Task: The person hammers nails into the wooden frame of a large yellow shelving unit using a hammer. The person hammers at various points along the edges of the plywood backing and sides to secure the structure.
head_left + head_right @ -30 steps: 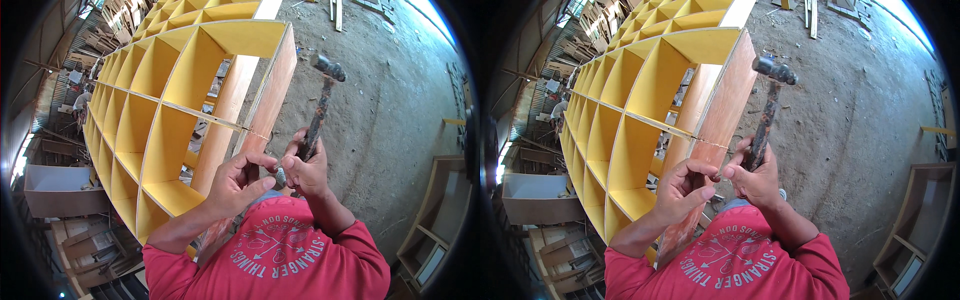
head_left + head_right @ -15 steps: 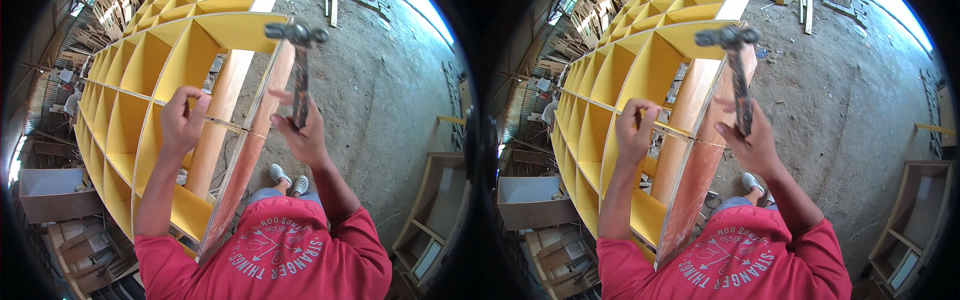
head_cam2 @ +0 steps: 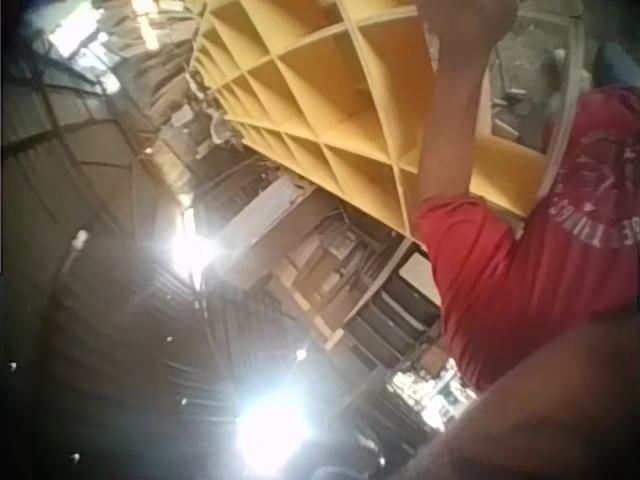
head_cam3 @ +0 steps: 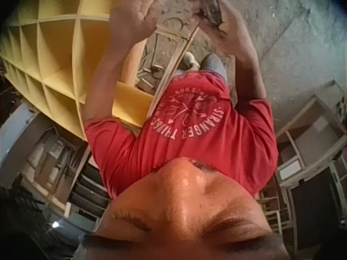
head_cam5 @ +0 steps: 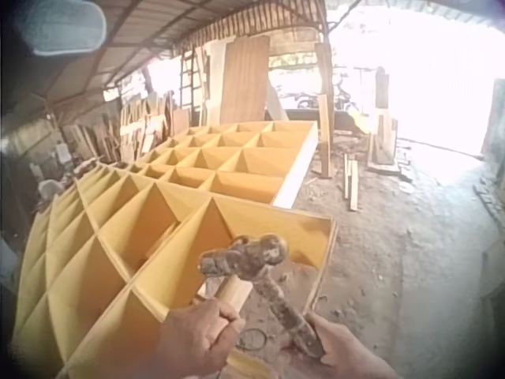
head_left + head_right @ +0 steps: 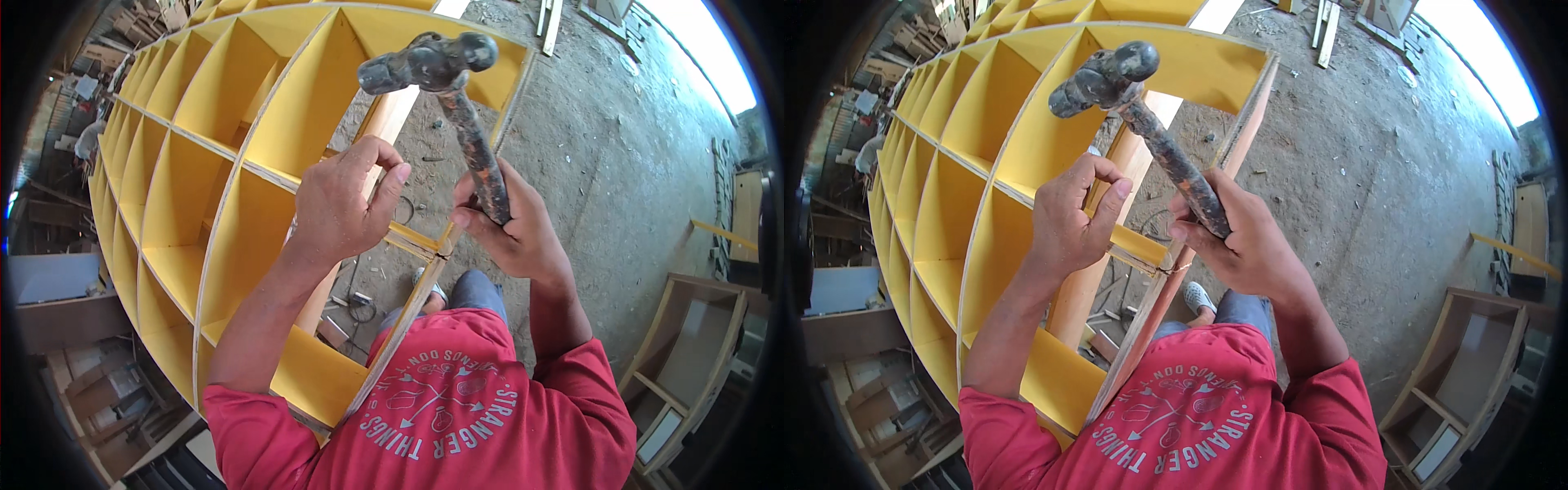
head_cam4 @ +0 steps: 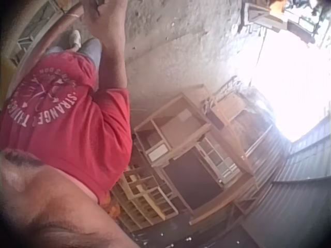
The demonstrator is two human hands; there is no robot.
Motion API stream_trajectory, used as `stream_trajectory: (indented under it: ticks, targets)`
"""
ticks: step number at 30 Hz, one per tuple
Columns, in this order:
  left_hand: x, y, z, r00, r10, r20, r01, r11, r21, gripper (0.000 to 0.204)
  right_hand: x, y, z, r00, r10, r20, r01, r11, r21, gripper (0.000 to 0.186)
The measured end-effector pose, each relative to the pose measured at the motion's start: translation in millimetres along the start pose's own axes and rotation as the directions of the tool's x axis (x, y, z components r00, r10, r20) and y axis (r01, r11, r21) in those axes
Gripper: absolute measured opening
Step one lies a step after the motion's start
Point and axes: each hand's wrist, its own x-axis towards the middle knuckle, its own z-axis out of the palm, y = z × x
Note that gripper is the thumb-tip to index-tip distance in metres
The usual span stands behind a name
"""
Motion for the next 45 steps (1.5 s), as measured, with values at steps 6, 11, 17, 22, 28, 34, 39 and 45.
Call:
stream_trajectory:
  ticks: [6,11,17,22,28,34,39,45]
  targets:
    - [1.0,-0.9,-0.6,0.997,-0.068,0.043,0.069,0.998,-0.012,0.019,11.4,6.4,-12.0,0.99,-0.012,0.139,0.012,1.0,0.003,0.019]
    - [3.5,2.6,-7.2,0.982,-0.147,0.117,0.155,0.986,-0.06,0.016,18.1,19.8,-33.1,0.997,-0.004,0.073,-0.015,0.967,0.254,0.025]
    - [6.4,0.5,-7.6,0.958,-0.251,0.138,0.272,0.949,-0.163,0.012,51.9,72.6,-81.8,0.965,-0.159,-0.208,0.198,0.962,0.187,0.046]
    - [2.4,-6.3,-2.5,0.983,-0.182,0.013,0.183,0.976,-0.118,0.012,72.6,76.5,-87.5,0.964,-0.247,-0.094,0.258,0.957,0.132,0.048]
    - [3.2,-5.5,-0.3,0.988,-0.152,0.035,0.154,0.985,-0.077,0.014,75.4,70.8,-96.0,0.962,-0.265,0.061,0.259,0.961,0.093,0.038]
    - [2.6,-5.2,3.4,0.989,-0.145,-0.036,0.14,0.984,-0.113,0.015,74.9,66.2,-90.6,0.98,-0.186,0.068,0.169,0.966,0.197,0.036]
    - [8.7,0.5,0.6,0.987,-0.162,0.002,0.162,0.984,-0.073,0.013,75.6,60.3,-89.6,0.981,-0.189,0.046,0.177,0.967,0.182,0.031]
    - [11.2,-0.1,0.4,0.991,-0.135,0.021,0.136,0.986,-0.091,0.012,57.6,59.4,-78.4,0.974,-0.151,-0.172,0.166,0.983,0.078,0.026]
